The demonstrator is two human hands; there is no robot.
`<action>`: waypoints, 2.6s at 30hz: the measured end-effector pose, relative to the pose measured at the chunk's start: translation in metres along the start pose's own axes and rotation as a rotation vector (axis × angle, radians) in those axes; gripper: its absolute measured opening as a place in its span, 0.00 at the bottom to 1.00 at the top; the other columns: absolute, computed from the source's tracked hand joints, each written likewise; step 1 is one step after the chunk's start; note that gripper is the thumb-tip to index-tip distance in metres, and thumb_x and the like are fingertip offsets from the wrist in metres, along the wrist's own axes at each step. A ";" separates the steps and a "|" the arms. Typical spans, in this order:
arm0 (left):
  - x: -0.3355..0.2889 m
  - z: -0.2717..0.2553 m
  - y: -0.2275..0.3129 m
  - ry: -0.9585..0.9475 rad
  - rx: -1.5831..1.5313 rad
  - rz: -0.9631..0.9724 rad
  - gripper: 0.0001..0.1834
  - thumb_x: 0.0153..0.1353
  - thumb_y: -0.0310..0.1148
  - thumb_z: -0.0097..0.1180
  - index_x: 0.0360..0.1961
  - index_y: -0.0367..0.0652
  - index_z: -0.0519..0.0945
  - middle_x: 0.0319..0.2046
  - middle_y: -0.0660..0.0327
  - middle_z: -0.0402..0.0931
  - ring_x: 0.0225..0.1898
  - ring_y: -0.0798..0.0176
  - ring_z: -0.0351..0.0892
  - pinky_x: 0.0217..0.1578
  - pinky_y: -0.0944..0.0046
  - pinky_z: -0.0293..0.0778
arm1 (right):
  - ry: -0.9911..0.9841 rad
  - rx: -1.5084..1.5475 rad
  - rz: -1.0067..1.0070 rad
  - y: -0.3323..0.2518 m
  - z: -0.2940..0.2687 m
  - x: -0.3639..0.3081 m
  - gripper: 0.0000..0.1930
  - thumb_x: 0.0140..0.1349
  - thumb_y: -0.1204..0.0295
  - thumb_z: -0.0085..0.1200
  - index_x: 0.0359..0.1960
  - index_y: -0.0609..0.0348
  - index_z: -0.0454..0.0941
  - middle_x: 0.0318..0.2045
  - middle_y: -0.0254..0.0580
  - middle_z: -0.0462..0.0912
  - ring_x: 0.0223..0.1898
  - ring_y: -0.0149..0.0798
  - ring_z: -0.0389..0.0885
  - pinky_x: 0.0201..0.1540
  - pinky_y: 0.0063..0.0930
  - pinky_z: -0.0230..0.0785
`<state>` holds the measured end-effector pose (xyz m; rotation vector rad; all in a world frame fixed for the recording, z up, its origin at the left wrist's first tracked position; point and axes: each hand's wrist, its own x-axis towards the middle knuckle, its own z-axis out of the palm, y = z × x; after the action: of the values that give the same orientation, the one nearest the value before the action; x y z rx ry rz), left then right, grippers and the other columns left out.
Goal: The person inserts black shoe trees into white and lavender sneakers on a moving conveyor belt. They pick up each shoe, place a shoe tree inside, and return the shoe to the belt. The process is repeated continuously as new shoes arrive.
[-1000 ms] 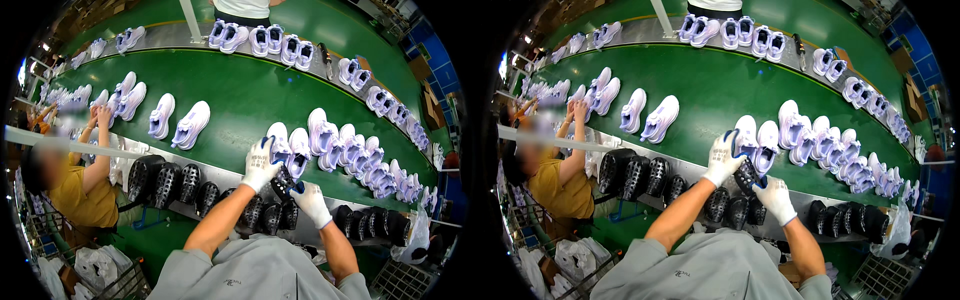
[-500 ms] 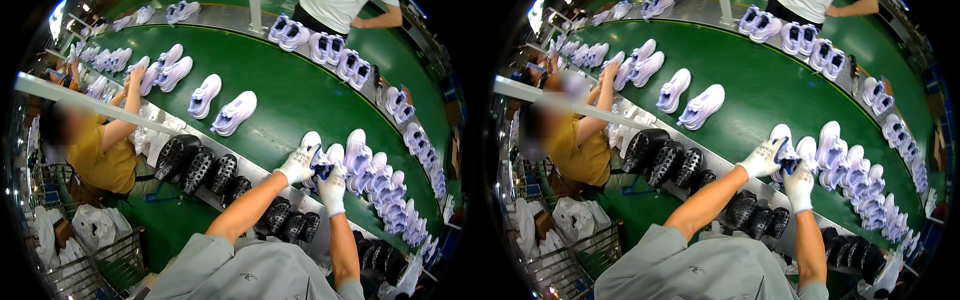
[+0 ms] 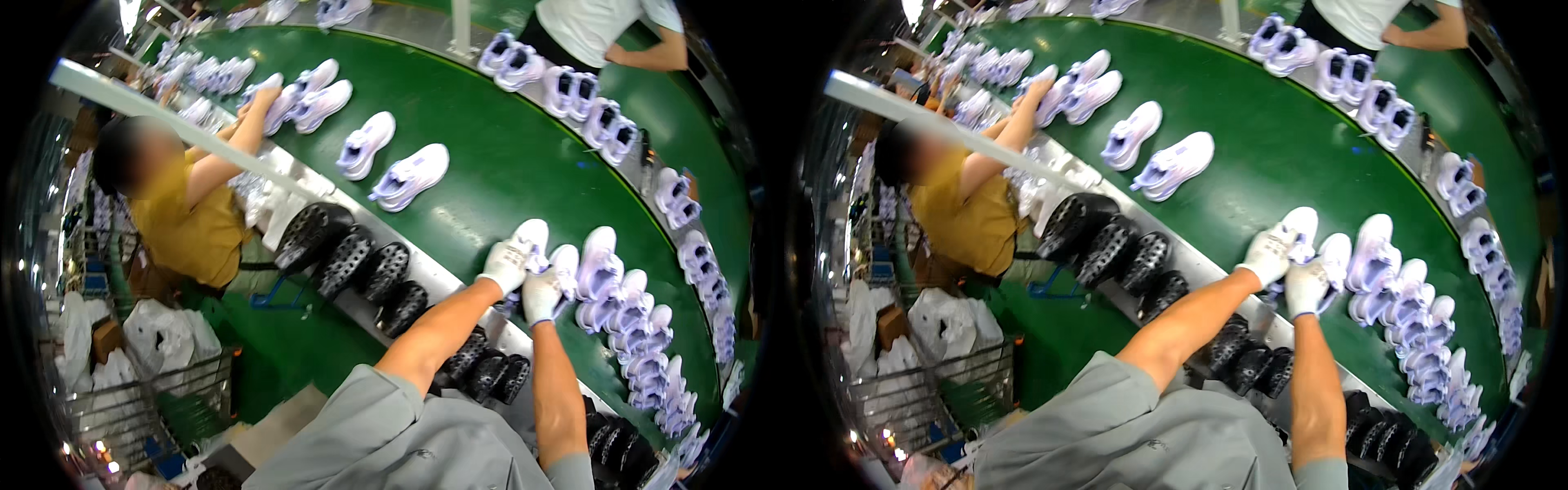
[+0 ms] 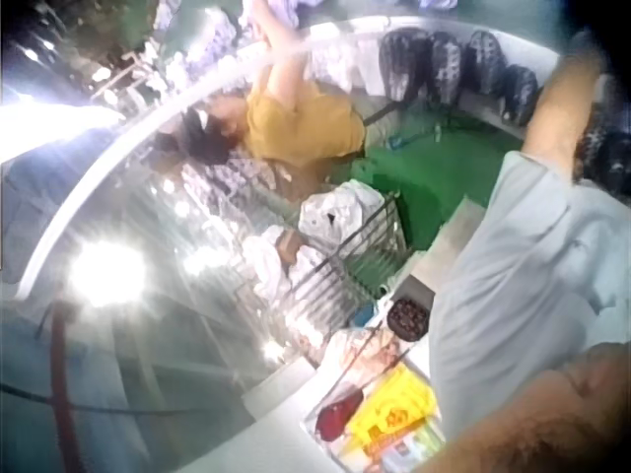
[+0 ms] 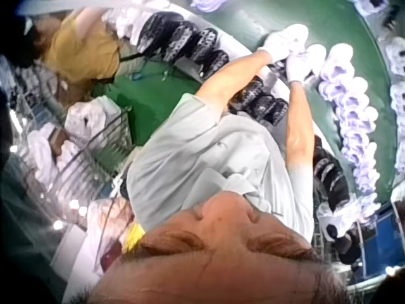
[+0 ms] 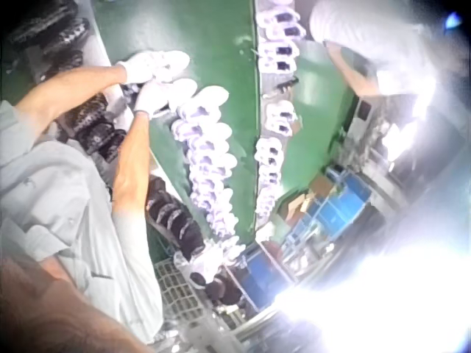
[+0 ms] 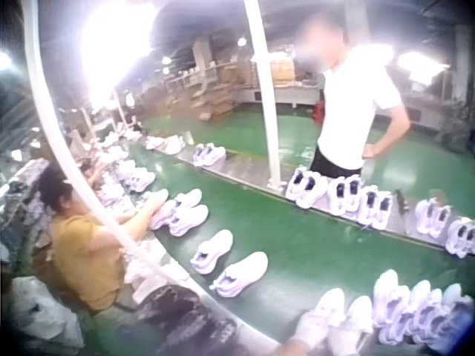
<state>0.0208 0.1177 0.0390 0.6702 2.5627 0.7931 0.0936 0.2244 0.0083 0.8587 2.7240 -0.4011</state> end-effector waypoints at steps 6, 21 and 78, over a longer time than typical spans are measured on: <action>-0.032 -0.038 0.009 0.131 0.199 -0.106 0.26 0.50 0.32 0.64 0.53 0.47 0.75 0.46 0.54 0.77 0.50 0.50 0.77 0.50 0.54 0.75 | -0.211 0.490 -0.110 0.022 -0.098 -0.018 0.25 0.54 0.67 0.63 0.53 0.67 0.78 0.49 0.68 0.81 0.54 0.59 0.80 0.57 0.46 0.71; -0.047 -0.009 -0.005 -0.083 0.328 0.072 0.16 0.54 0.34 0.62 0.46 0.52 0.84 0.46 0.62 0.78 0.51 0.53 0.74 0.50 0.55 0.74 | -0.357 -0.172 -0.983 -0.012 -0.115 0.053 0.31 0.52 0.62 0.64 0.60 0.53 0.73 0.54 0.51 0.79 0.53 0.51 0.81 0.53 0.46 0.73; -0.045 -0.031 -0.052 0.023 -0.119 -0.291 0.21 0.60 0.48 0.56 0.42 0.44 0.87 0.43 0.46 0.84 0.46 0.45 0.84 0.51 0.52 0.75 | 0.166 0.187 -0.673 0.039 -0.087 -0.095 0.23 0.53 0.73 0.64 0.53 0.61 0.76 0.55 0.52 0.77 0.59 0.57 0.72 0.62 0.50 0.65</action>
<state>0.0257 0.0425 0.0413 0.2451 2.5290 0.8477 0.1777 0.2350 0.1129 -0.0286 3.1104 -0.7464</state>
